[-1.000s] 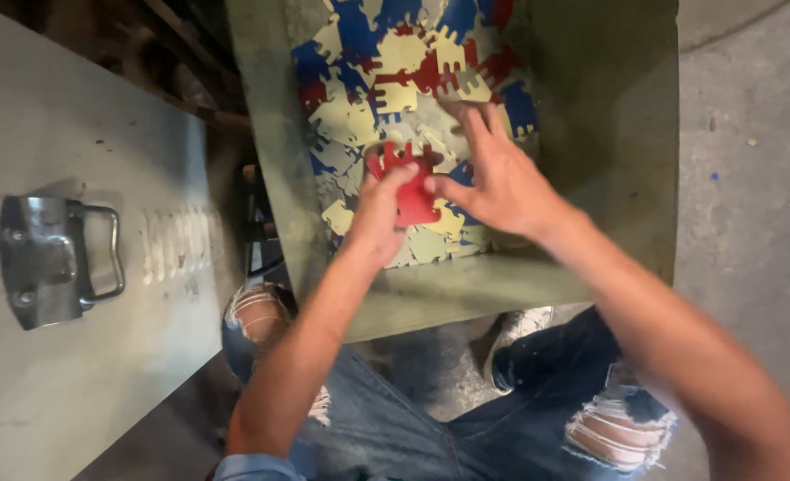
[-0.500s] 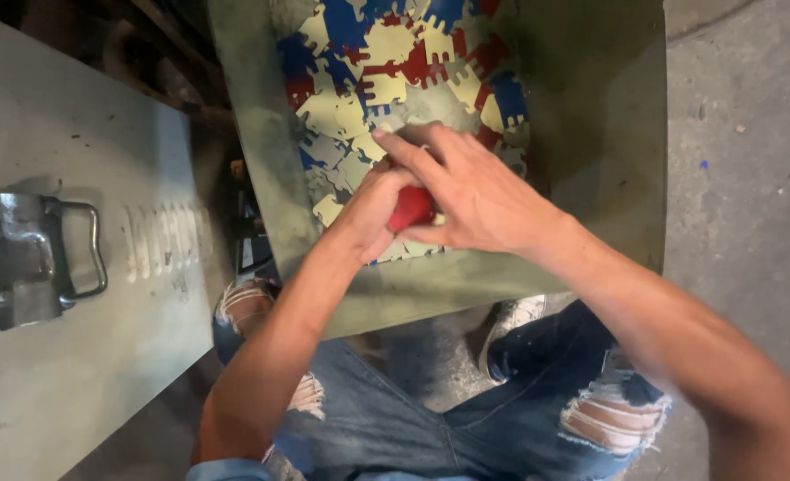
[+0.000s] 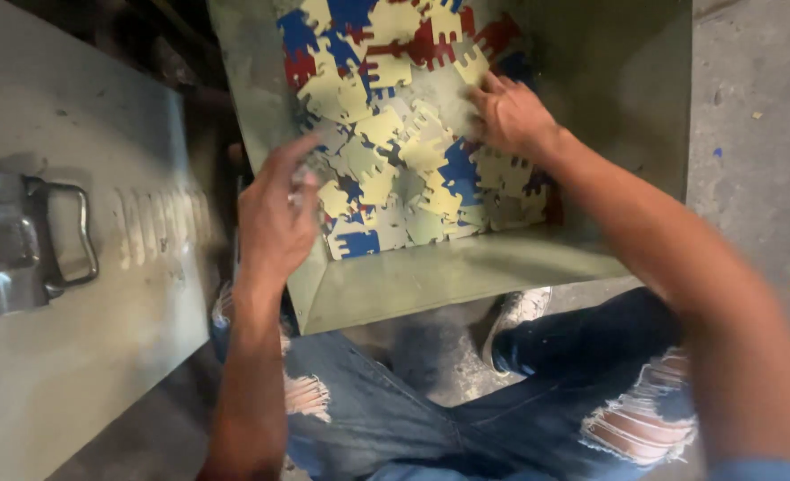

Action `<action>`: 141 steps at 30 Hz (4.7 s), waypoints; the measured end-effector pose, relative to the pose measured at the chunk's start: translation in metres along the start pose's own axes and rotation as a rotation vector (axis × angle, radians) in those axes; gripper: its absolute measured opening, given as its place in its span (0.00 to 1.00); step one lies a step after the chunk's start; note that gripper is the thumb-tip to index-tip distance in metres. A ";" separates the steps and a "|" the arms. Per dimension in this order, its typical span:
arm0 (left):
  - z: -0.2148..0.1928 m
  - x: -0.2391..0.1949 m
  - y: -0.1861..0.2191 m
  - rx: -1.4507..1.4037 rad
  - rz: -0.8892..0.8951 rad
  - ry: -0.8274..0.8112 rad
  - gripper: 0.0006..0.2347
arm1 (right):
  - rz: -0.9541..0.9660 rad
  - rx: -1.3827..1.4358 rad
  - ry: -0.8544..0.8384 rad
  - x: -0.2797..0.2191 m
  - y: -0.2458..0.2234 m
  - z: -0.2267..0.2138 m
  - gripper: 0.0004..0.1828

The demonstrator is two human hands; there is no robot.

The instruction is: Sorting and inspecting small hand-shaped cutouts inside a metal bin

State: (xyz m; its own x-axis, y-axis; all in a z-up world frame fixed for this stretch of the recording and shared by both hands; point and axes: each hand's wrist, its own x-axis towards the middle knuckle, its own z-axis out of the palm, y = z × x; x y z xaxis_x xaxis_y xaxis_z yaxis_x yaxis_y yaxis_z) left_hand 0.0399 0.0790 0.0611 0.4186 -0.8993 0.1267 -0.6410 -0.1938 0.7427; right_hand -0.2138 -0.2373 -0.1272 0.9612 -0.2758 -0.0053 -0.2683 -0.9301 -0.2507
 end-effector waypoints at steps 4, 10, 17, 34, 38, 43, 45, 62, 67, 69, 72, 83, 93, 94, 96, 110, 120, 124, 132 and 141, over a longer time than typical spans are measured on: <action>0.006 -0.007 -0.008 -0.005 0.090 0.132 0.16 | 0.416 -0.237 -0.522 -0.001 0.061 0.137 0.28; 0.010 -0.009 -0.012 0.112 0.098 0.164 0.20 | 0.145 -0.723 0.317 -0.044 0.080 0.249 0.18; 0.010 -0.010 -0.011 0.008 0.103 0.196 0.18 | 0.207 0.356 -0.617 0.009 -0.023 0.082 0.18; 0.010 -0.003 -0.013 0.003 0.117 0.221 0.16 | 0.611 0.031 -0.347 -0.017 0.041 0.233 0.48; 0.013 -0.006 -0.016 -0.009 0.099 0.237 0.16 | 0.698 0.179 -0.507 0.000 0.034 0.210 0.35; 0.012 -0.007 -0.015 -0.007 0.108 0.225 0.16 | 0.604 0.682 -0.616 0.028 -0.026 0.080 0.30; 0.013 -0.007 -0.016 -0.004 0.119 0.219 0.17 | 0.752 0.755 -0.822 0.049 -0.048 0.040 0.36; 0.014 -0.006 -0.015 0.001 0.090 0.222 0.17 | 0.532 -0.148 -0.081 -0.034 -0.012 0.215 0.47; 0.012 -0.005 -0.013 -0.012 0.098 0.222 0.17 | 0.536 -0.041 -0.091 -0.019 -0.029 0.175 0.46; 0.011 -0.005 -0.013 -0.012 0.100 0.227 0.17 | 0.489 -0.056 -0.091 -0.019 -0.032 0.164 0.44; 0.011 -0.007 -0.015 -0.047 0.123 0.221 0.16 | 0.367 0.051 -0.076 -0.020 -0.039 0.158 0.30; 0.009 0.002 0.006 -0.618 -0.064 0.069 0.18 | 0.773 0.041 -0.188 -0.025 0.035 0.161 0.46; 0.004 0.014 0.019 -0.309 -0.099 0.028 0.23 | 1.097 0.469 -0.327 0.011 0.023 0.083 0.45; 0.005 0.014 0.016 -0.306 -0.087 0.032 0.23 | 1.117 0.470 -0.280 0.005 0.042 0.110 0.45; 0.009 0.013 0.007 -0.306 -0.077 0.037 0.22 | 1.139 0.466 -0.236 -0.019 0.061 0.150 0.46; 0.018 0.011 -0.002 -0.305 -0.088 0.076 0.20 | 0.467 -0.181 -0.077 0.032 0.045 0.114 0.28; 0.017 0.014 -0.001 -0.312 -0.084 0.094 0.21 | 0.476 -0.270 -0.076 0.057 0.073 0.153 0.41; 0.021 0.013 -0.006 -0.409 -0.098 0.092 0.26 | 0.598 -0.020 -0.161 0.061 0.067 0.144 0.43; 0.028 0.008 -0.014 -0.867 -0.199 0.124 0.37 | 0.495 -0.133 -0.280 0.077 0.086 0.146 0.54; 0.024 0.011 -0.011 -0.781 -0.198 0.155 0.40 | 0.233 -0.158 -0.294 0.089 0.087 0.128 0.36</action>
State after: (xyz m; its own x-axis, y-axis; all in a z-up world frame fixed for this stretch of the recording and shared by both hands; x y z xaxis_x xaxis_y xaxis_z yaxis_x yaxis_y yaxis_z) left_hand 0.0360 0.0621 0.0385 0.5975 -0.8018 -0.0077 0.0627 0.0372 0.9973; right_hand -0.1431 -0.3118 -0.2732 0.8448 -0.4240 -0.3263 -0.4656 -0.8831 -0.0580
